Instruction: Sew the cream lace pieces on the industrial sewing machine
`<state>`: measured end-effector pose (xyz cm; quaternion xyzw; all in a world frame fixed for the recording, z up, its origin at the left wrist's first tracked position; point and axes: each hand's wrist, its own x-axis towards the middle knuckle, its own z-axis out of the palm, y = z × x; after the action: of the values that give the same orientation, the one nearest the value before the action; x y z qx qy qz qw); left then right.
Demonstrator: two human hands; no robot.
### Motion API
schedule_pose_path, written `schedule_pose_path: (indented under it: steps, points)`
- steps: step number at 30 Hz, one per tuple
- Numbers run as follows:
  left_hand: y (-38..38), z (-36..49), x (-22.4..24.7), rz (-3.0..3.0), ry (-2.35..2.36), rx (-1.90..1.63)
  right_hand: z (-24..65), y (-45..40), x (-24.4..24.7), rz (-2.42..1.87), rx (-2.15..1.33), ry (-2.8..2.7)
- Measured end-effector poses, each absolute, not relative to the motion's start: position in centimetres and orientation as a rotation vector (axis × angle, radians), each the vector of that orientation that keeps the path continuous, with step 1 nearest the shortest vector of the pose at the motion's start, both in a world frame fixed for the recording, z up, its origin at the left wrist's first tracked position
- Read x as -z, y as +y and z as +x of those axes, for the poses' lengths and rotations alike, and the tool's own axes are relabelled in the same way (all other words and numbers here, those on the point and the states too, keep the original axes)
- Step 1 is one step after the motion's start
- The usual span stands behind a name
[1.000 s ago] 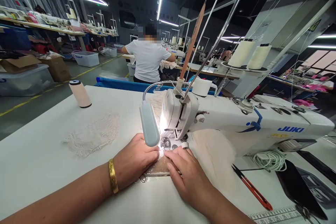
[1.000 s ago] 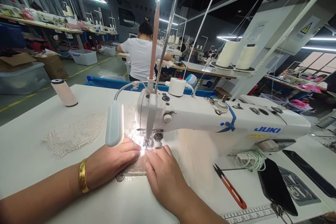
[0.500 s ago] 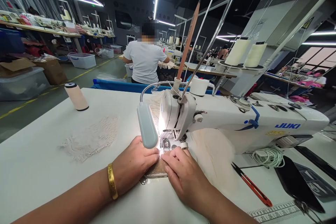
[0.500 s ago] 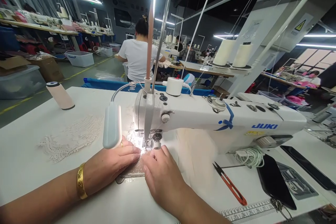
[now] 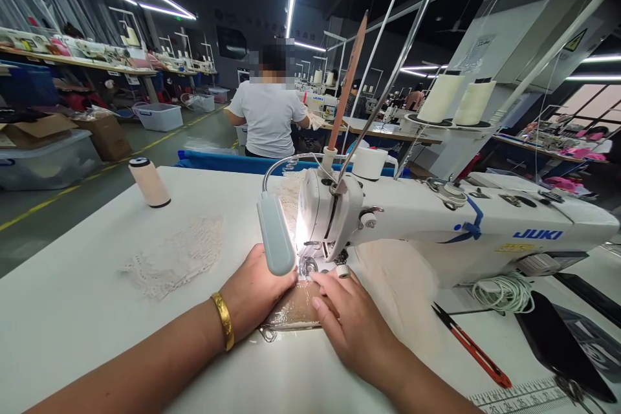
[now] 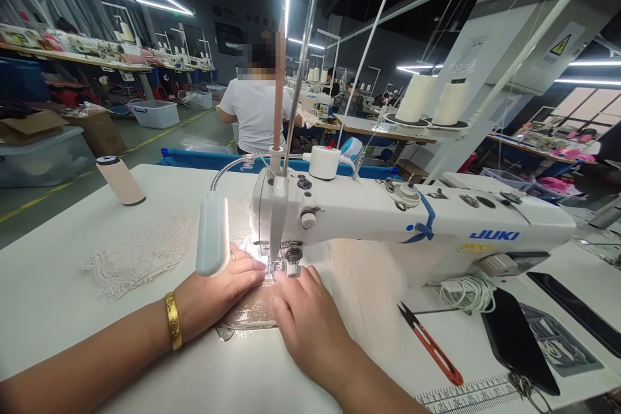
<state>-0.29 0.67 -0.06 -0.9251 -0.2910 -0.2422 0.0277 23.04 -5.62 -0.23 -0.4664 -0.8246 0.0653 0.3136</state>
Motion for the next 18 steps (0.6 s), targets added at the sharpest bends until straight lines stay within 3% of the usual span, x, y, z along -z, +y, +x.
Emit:
schedule_pose_path:
  steps: [11,18]
  points:
    - [1.0,0.0,1.7,-2.852,-1.070,0.804,23.2,-5.8,-0.4,-1.245,-0.291,-2.101]
    - [4.4,0.5,0.4,-2.871,-1.286,0.591,24.0,-5.7,1.7,-1.172,-0.197,-2.166]
